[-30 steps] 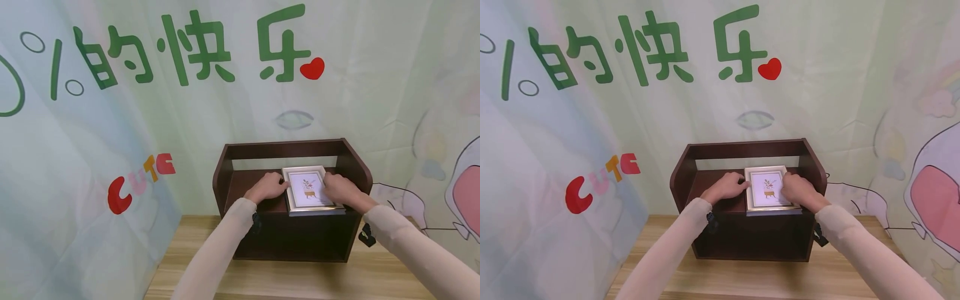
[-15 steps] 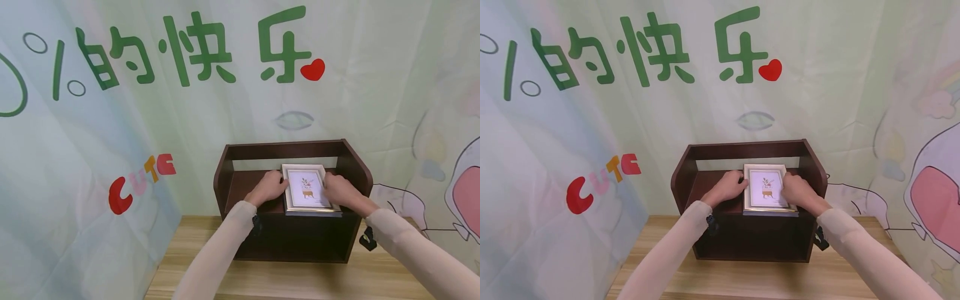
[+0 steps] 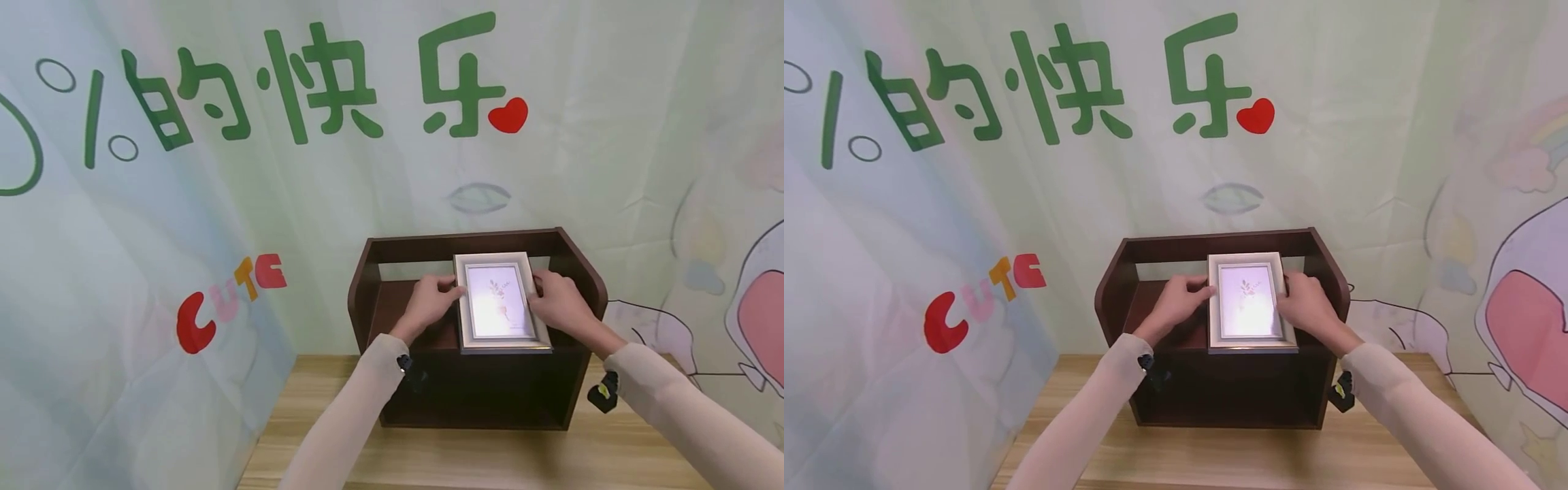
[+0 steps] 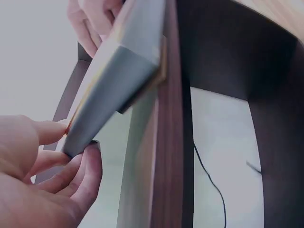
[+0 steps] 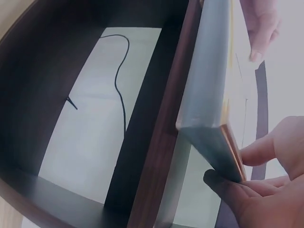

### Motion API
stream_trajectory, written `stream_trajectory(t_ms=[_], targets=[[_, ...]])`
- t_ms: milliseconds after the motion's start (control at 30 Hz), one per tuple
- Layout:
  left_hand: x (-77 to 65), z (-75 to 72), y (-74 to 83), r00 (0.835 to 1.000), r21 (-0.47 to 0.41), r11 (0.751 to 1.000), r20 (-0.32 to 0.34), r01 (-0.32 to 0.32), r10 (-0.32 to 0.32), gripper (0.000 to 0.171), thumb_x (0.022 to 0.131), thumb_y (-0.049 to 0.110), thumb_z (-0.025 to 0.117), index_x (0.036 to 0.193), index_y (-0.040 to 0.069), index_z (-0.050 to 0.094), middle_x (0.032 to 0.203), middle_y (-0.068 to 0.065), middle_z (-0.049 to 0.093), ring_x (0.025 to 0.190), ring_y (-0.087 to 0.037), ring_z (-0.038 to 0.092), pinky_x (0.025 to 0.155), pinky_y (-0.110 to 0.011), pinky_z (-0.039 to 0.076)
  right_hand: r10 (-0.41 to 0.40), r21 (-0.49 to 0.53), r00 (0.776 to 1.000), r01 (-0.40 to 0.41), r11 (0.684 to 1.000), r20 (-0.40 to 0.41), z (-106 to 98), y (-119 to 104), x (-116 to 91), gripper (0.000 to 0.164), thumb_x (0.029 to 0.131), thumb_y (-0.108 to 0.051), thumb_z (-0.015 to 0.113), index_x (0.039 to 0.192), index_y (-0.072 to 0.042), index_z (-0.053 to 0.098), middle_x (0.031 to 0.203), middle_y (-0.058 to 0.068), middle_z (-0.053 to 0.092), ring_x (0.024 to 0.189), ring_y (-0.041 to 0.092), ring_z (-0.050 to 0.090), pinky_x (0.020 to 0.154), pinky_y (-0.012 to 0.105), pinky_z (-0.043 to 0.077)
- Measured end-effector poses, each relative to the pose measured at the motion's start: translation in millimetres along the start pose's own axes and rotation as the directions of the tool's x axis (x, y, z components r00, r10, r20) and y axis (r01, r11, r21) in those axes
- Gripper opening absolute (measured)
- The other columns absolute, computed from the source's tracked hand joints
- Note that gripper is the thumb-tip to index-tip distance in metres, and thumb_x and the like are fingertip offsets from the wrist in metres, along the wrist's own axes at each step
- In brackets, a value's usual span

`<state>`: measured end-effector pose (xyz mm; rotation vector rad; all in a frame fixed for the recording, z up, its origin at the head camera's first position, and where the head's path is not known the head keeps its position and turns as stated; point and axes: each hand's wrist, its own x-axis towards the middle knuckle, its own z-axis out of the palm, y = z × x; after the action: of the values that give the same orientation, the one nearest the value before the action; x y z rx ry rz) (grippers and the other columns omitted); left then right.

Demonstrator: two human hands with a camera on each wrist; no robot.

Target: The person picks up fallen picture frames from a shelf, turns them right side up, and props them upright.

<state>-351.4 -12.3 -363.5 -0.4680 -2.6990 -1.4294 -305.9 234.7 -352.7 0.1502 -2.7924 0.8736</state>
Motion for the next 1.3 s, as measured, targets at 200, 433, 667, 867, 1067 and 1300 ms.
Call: stream_trajectory(t_ms=[200, 433, 667, 867, 1067, 1300], targets=[[-0.5, -6.5, 2.9, 0.996, -0.168, 0.985, -0.077, 0.025, -0.038, 0.042, 0.097, 0.024, 0.077, 0.137, 0.009, 0.071, 0.114, -0.01, 0.077, 0.089, -0.014, 0.065, 0.077, -0.025, 0.057, 0.017, 0.089, 0.999, -0.014, 0.996, -0.034, 0, -3, 0, 0.04, 0.104, -0.012, 0.058, 0.136, 0.012, 0.06, 0.127, 0.034, 0.069, 0.09, 0.033, 0.07, 0.074, 0.04, 0.064], [-4.8, -13.7, 6.7, 0.994, -0.268, 0.963, -0.103, 0.009, -0.038, 0.044, 0.095, 0.018, 0.079, 0.137, 0.009, 0.071, 0.118, -0.012, 0.077, 0.095, -0.02, 0.076, 0.091, -0.037, 0.065, 0.034, 0.211, 0.994, -0.011, 0.977, -0.103, -7, -11, -5, 0.049, 0.105, -0.015, 0.06, 0.149, 0.005, 0.054, 0.142, 0.032, 0.063, 0.118, 0.046, 0.071, 0.093, 0.052, 0.062], [-9.9, -25.6, 9.8, 0.989, -0.281, 0.958, -0.146, -0.064, 0.024, 0.044, 0.094, 0.014, 0.08, 0.135, 0.003, 0.071, 0.119, -0.017, 0.077, 0.104, -0.027, 0.078, 0.094, -0.04, 0.064, 0.015, 0.246, 0.982, 0.032, 0.969, -0.19, -11, -18, -6, 0.052, 0.104, -0.016, 0.064, 0.15, 0.005, 0.053, 0.142, 0.03, 0.062, 0.124, 0.048, 0.067, 0.093, 0.055, 0.06], [-9.4, -38.8, 9.9, 0.98, -0.231, 0.964, -0.176, -0.131, 0.091, 0.042, 0.093, 0.013, 0.081, 0.133, 0.005, 0.072, 0.121, -0.016, 0.077, 0.106, -0.029, 0.076, 0.092, -0.04, 0.064, -0.03, 0.293, 0.977, 0.092, 0.952, -0.209, -10, -19, -8, 0.058, 0.103, -0.015, 0.067, 0.153, 0.005, 0.048, 0.145, 0.03, 0.061, 0.124, 0.047, 0.068, 0.092, 0.052, 0.058], [-8.4, -43.1, 7.8, 0.971, -0.243, 0.951, -0.19, -0.192, 0.147, 0.04, 0.092, 0.009, 0.081, 0.13, 0.003, 0.072, 0.119, -0.018, 0.078, 0.105, -0.031, 0.077, 0.088, -0.037, 0.064, -0.08, 0.303, 0.964, 0.157, 0.94, -0.254, -8, -20, -8, 0.056, 0.101, -0.013, 0.07, 0.151, 0.003, 0.053, 0.142, 0.028, 0.064, 0.121, 0.045, 0.07, 0.091, 0.049, 0.057], [-9.6, -42.6, 5.9, 0.96, -0.255, 0.935, -0.2, -0.245, 0.197, 0.039, 0.092, 0.01, 0.081, 0.13, 0.004, 0.071, 0.119, -0.017, 0.078, 0.106, -0.03, 0.076, 0.093, -0.039, 0.063, -0.083, 0.306, 0.953, 0.175, 0.936, -0.29, -6, -18, -10, 0.056, 0.1, -0.012, 0.072, 0.151, 0.003, 0.054, 0.145, 0.027, 0.062, 0.123, 0.044, 0.069, 0.091, 0.045, 0.056]])
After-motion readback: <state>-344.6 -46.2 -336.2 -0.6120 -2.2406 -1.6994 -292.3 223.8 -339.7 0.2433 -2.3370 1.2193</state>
